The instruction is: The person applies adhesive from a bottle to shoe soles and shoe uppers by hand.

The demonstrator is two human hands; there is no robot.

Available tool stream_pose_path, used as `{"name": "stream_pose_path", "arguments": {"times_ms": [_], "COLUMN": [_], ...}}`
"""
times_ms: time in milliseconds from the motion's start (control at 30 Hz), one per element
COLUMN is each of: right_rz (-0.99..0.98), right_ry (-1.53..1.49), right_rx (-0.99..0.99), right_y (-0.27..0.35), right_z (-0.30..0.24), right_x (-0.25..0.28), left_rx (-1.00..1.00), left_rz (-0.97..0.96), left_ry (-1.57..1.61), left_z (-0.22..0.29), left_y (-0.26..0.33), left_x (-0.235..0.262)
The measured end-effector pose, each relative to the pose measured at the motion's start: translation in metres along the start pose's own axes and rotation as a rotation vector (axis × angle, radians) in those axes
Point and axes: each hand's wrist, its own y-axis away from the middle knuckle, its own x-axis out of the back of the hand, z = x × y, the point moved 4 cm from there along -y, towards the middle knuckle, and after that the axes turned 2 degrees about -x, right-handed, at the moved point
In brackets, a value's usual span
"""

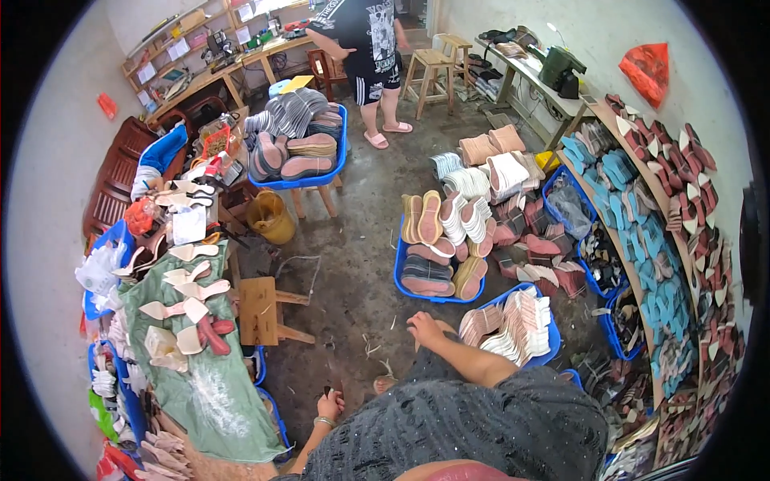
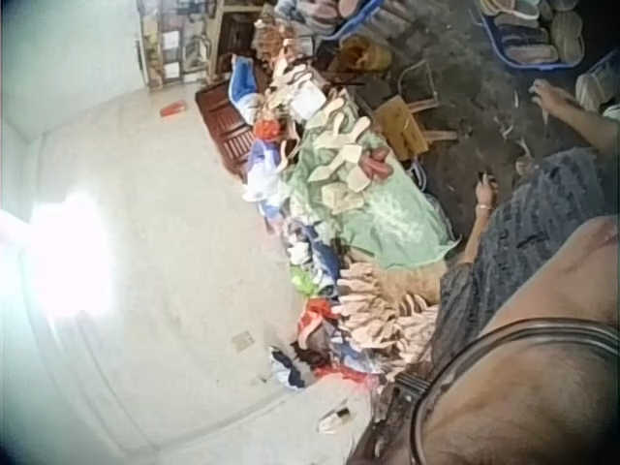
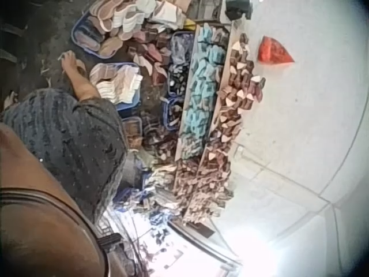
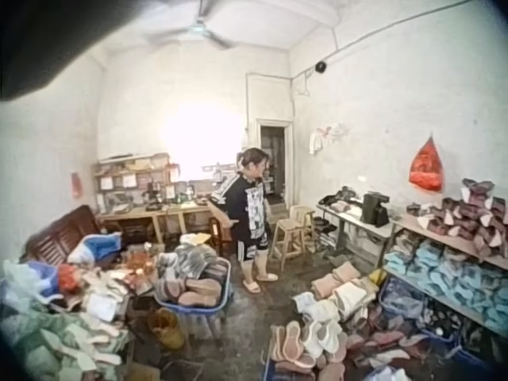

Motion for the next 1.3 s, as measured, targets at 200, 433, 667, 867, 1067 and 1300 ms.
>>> {"name": "stream_pose_path", "arguments": {"times_ms": [200,433,667,867,1067,1300], "right_rz": [-0.117,-0.235,-0.417,-0.542,-0.592,-0.755], "right_ry": [0.01,0.199,0.042,-0.164,-0.654,-0.71], "right_rx": [0.032,0.044,0.02,-0.101,-0.004,0.622], "right_y": [-0.01,0.001,0.022,0.033,0.024,0.042], "right_z": [-0.024,-0.026,-0.076,-0.122,-0.197,-0.32], "right_x": [0.002,-0.002,0.028,0.043,0.043,0.087], "left_rx": [-0.357,-0.543,-0.536,-0.737,-0.756,-0.737], "left_rz": [0.084,0.056,-0.073,-0.052,-0.162,0.218], "left_ry": [0.371,0.59,0.496,0.261,0.248,0.574], "left_z": [0.089,0.173,0.124,0.136,0.18,0.202], "left_y": [0.062,0.13,0.142,0.157,0.192,0.191], "left_x": [0.029,0.059,0.026,0.005,-0.003,0.004]}}
